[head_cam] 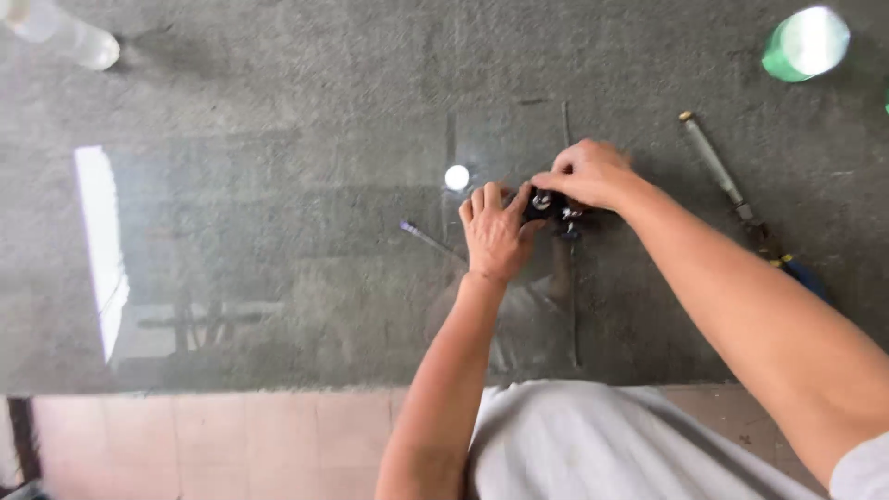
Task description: Cutting and shaping glass sheets using manual and circular glass cutters
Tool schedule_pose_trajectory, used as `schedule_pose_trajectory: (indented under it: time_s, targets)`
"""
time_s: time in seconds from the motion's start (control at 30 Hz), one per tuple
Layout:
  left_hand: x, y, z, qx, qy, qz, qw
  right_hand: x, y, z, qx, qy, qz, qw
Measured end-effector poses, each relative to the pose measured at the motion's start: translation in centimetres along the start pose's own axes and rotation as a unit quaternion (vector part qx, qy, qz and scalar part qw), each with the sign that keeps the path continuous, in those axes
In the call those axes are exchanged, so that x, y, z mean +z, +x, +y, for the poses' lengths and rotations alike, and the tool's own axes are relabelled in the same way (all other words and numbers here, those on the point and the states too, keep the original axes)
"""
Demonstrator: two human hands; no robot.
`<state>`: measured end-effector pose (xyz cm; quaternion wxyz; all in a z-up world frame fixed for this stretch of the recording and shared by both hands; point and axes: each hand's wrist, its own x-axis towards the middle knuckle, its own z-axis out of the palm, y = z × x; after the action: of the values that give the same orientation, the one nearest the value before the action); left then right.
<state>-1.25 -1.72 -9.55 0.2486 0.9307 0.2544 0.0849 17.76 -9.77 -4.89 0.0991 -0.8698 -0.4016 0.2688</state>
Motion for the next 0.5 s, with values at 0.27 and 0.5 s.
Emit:
schedule_pose_trajectory:
  time_s: [0.27, 0.5]
  targets:
    - [-2.9, -11.4, -9.0, -0.123, 0.012, 0.235, 0.964, 4.1, -14.1, -0.8, -0.049, 0.137, 0.295, 0.944]
    - [-5.6, -7.6, -9.8, -0.257, 0.024, 0.145, 0.955, 9.5, -18.2, -1.0, -0.024, 0.174, 0.157, 0.972]
